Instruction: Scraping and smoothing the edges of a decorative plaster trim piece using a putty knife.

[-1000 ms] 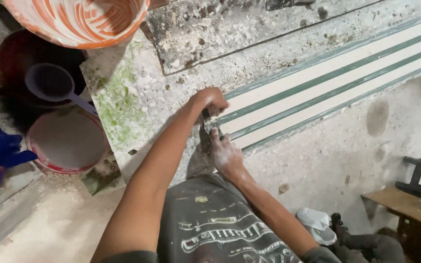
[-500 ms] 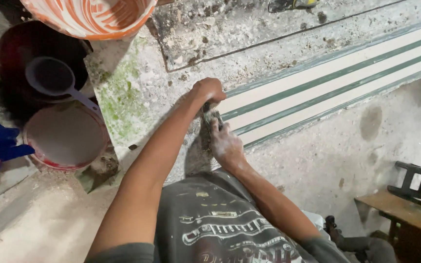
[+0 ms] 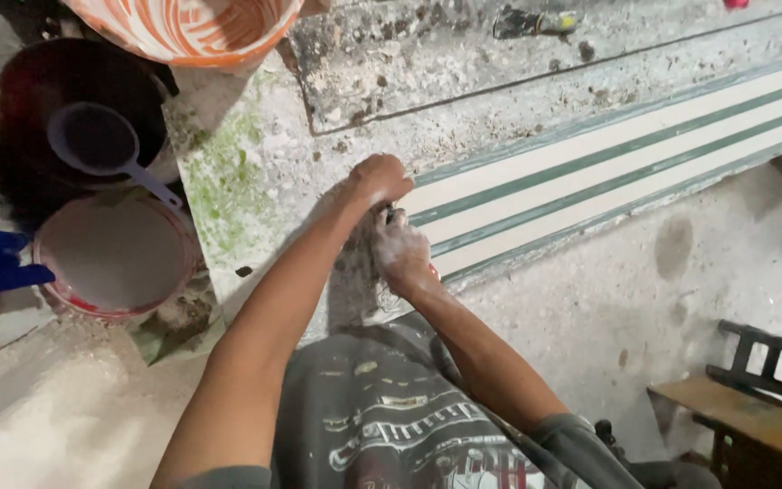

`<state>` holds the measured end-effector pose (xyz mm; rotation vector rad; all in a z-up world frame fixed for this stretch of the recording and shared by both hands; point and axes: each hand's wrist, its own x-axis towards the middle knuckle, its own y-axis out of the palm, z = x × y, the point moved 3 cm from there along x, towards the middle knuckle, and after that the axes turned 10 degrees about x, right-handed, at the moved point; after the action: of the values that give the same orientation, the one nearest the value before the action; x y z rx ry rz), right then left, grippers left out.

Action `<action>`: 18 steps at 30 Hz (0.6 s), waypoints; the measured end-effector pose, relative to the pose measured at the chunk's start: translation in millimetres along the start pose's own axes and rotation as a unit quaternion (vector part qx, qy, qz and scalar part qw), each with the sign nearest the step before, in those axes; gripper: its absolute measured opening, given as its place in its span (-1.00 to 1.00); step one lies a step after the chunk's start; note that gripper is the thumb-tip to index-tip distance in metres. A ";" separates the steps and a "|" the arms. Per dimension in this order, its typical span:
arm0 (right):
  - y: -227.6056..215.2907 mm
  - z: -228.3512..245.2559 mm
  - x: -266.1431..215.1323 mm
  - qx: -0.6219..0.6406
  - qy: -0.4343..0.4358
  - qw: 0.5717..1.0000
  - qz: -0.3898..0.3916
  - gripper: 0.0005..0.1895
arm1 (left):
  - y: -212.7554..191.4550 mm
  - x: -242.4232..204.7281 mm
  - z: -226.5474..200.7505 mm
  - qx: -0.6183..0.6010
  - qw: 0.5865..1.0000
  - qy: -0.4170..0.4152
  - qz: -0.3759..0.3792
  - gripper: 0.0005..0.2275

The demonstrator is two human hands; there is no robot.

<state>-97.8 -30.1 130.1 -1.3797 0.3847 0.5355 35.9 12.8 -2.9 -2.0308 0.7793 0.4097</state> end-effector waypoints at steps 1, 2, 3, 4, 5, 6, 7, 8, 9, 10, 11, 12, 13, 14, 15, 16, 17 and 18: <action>7.9 -5.4 3.6 -0.032 -0.019 0.999 -0.030 -0.44 | -11.9 -19.2 -7.1 0.022 1.000 -0.006 -0.007 -0.53; 16.5 -10.4 7.9 -0.065 -0.037 0.995 -0.060 -0.47 | -23.2 -37.9 -13.7 0.044 0.999 -0.011 -0.014 -0.55; 8.9 -8.7 -12.6 -0.066 -0.039 0.995 -0.058 -0.47 | -12.5 -31.1 -2.8 0.041 0.999 -0.013 -0.014 -0.55; 3.6 -7.2 -32.2 -0.047 -0.042 0.998 -0.030 -0.47 | -1.8 -23.6 8.3 0.032 0.999 -0.006 -0.025 -0.56; -2.5 -4.9 -52.0 -0.027 -0.043 0.999 0.000 -0.48 | 8.4 -16.4 19.2 0.024 0.999 0.000 -0.035 -0.56; 8.3 -17.0 -61.5 -0.028 -0.043 0.999 0.002 -0.48 | 15.2 -32.3 30.2 0.021 0.999 0.000 -0.034 -0.56; 19.6 -30.6 -68.0 -0.021 -0.034 0.999 0.028 -0.47 | 19.1 -45.0 38.9 -0.035 0.998 0.035 -0.045 -0.61; 31.0 -44.4 -74.1 -0.013 -0.025 0.998 0.055 -0.46 | 23.0 -57.4 47.8 -0.090 0.992 0.070 -0.055 -0.61; 3.0 -40.3 -67.4 -0.016 -0.024 0.998 0.059 -0.46 | 34.1 -70.6 48.8 -0.094 0.992 0.068 -0.053 -0.61; -22.1 -37.0 -60.7 -0.003 -0.007 0.994 0.105 -0.45 | 44.9 -84.0 49.7 -0.110 0.990 0.067 -0.056 -0.62; -46.4 -32.4 -54.0 0.010 0.009 0.988 0.151 -0.43 | 55.7 -99.0 52.1 -0.125 0.988 0.064 -0.060 -0.60; -36.6 -56.9 -29.6 0.009 0.008 0.988 0.155 -0.43 | 58.3 -116.1 35.5 -0.128 0.988 0.061 -0.059 -0.60; -31.0 -78.4 -4.2 0.002 -0.024 0.996 0.081 -0.51 | 61.3 -133.8 20.6 -0.161 0.986 0.038 -0.029 -0.74; -25.8 -99.5 20.0 -0.003 -0.056 0.998 0.006 -0.59 | 63.6 -151.8 4.8 -0.194 0.981 0.016 0.000 -0.79; -32.8 -90.6 37.8 -0.004 -0.060 0.998 0.004 -0.59 | 59.2 -158.4 -8.1 -0.194 0.981 0.014 -0.004 -0.79; -41.5 -77.9 54.6 -0.046 -0.119 0.992 -0.023 -0.65 | 50.8 -165.5 -19.9 -0.183 0.980 0.000 -0.077 -0.75; -48.9 -65.7 68.8 -0.088 -0.178 0.979 -0.048 -0.69 | 44.2 -174.7 -32.9 -0.173 0.973 -0.016 -0.148 -0.69; -47.3 -58.8 76.7 -0.089 -0.182 0.978 -0.047 -0.69 | 69.4 -154.1 -30.3 -0.175 0.973 -0.019 -0.151 -0.69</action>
<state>-4.9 -82.8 116.9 -1.4283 -0.0268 0.7420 -125.6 16.4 55.2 -2.4164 0.3804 0.4294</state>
